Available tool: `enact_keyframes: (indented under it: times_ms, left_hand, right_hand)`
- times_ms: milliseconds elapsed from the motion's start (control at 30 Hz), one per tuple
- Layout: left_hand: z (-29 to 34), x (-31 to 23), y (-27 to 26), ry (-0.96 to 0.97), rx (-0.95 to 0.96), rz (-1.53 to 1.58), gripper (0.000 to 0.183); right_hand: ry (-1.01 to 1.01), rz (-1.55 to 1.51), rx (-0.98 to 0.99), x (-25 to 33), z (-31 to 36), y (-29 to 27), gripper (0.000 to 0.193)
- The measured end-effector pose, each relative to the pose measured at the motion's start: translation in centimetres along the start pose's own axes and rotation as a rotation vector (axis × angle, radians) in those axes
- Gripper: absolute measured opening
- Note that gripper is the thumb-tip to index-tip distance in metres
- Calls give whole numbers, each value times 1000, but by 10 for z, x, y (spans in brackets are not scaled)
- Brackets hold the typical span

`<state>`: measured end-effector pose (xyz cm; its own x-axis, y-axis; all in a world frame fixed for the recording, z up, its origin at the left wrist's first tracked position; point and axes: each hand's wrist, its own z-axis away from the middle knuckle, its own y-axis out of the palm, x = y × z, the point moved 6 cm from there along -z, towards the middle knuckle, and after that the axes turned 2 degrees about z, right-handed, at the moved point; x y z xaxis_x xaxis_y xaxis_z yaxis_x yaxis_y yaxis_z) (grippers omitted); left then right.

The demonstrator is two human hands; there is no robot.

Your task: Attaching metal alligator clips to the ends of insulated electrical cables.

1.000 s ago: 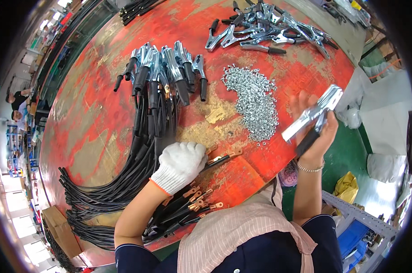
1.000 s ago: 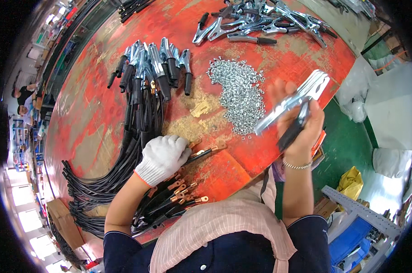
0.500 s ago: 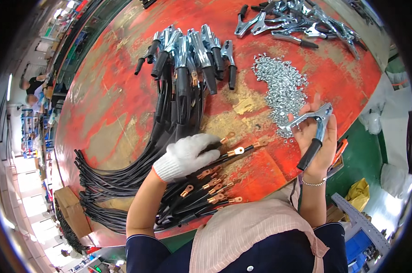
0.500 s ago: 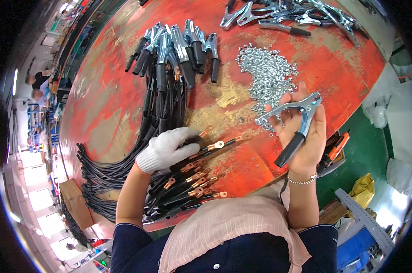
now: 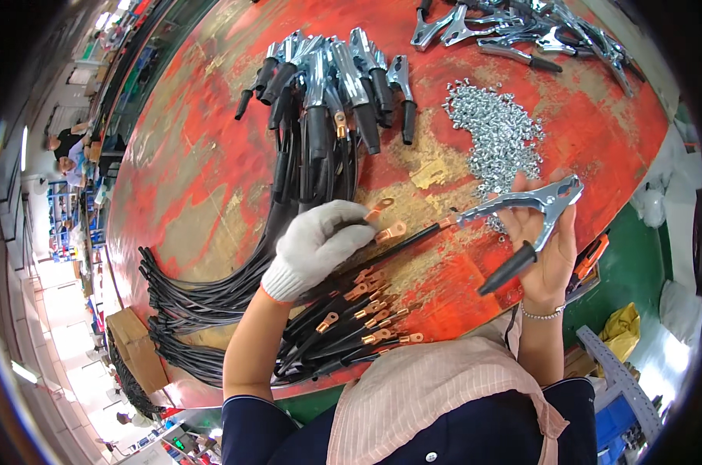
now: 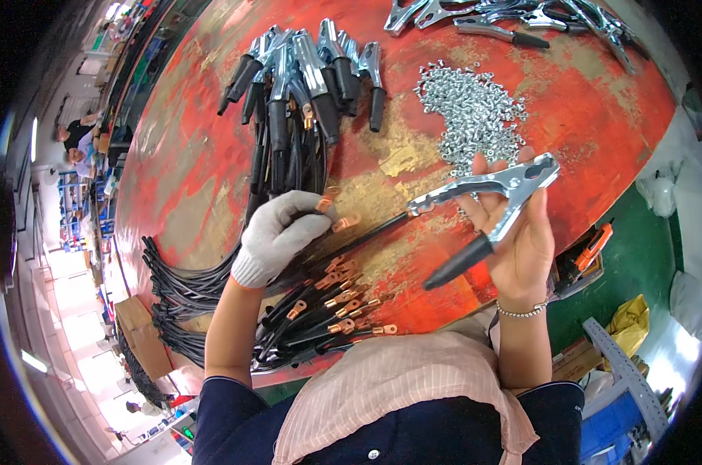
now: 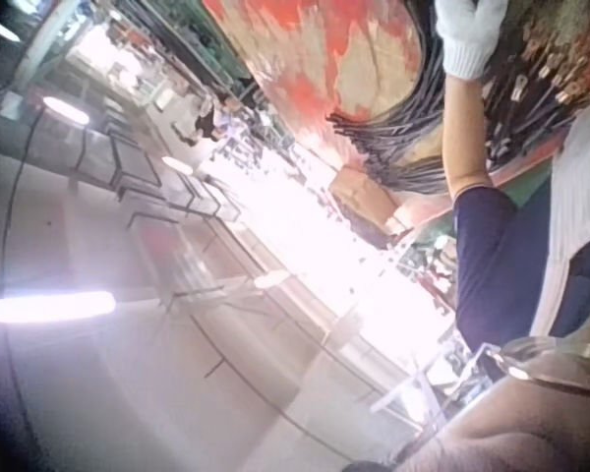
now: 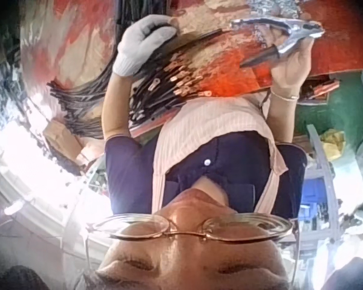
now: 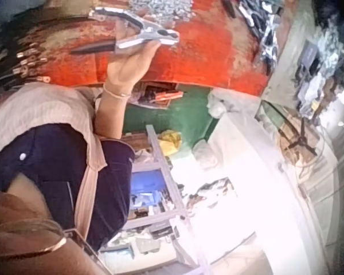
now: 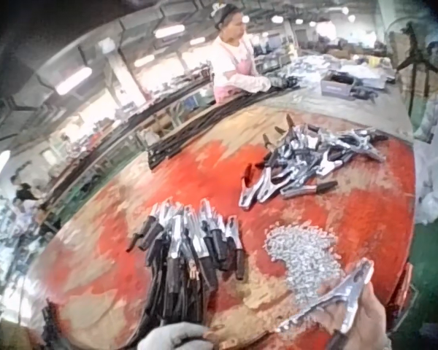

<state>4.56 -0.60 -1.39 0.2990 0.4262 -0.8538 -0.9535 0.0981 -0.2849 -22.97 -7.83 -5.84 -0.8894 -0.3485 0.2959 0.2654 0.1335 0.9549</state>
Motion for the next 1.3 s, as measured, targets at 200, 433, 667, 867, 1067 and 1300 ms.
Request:
enact_keyframes:
  times_ms: [200, 433, 667, 867, 1067, 1300]
  left_hand:
    - [-36, 3, 37, -3, 21, 126, 20]
    - [-40, -5, 67, -5, 189, 58, 18]
    - [-34, -10, 69, 17, 242, -11, 19]
    - [-33, -13, 69, -56, 257, 32, 19]
    - [-34, -11, 66, -5, 218, -11, 20]
    - [-32, -20, 64, 49, 187, -38, 20]
  right_hand:
    - [-111, 184, -142, 10, 10, -4, 44]
    - [-269, 541, -210, 12, 11, -2, 41]
    - [-181, 652, -108, -6, 7, 23, 45]
    - [-141, 721, -91, -11, 5, 35, 53]
    - [-121, 764, -97, -14, 5, 43, 55]
    - [-127, 793, -95, -15, 4, 44, 56]
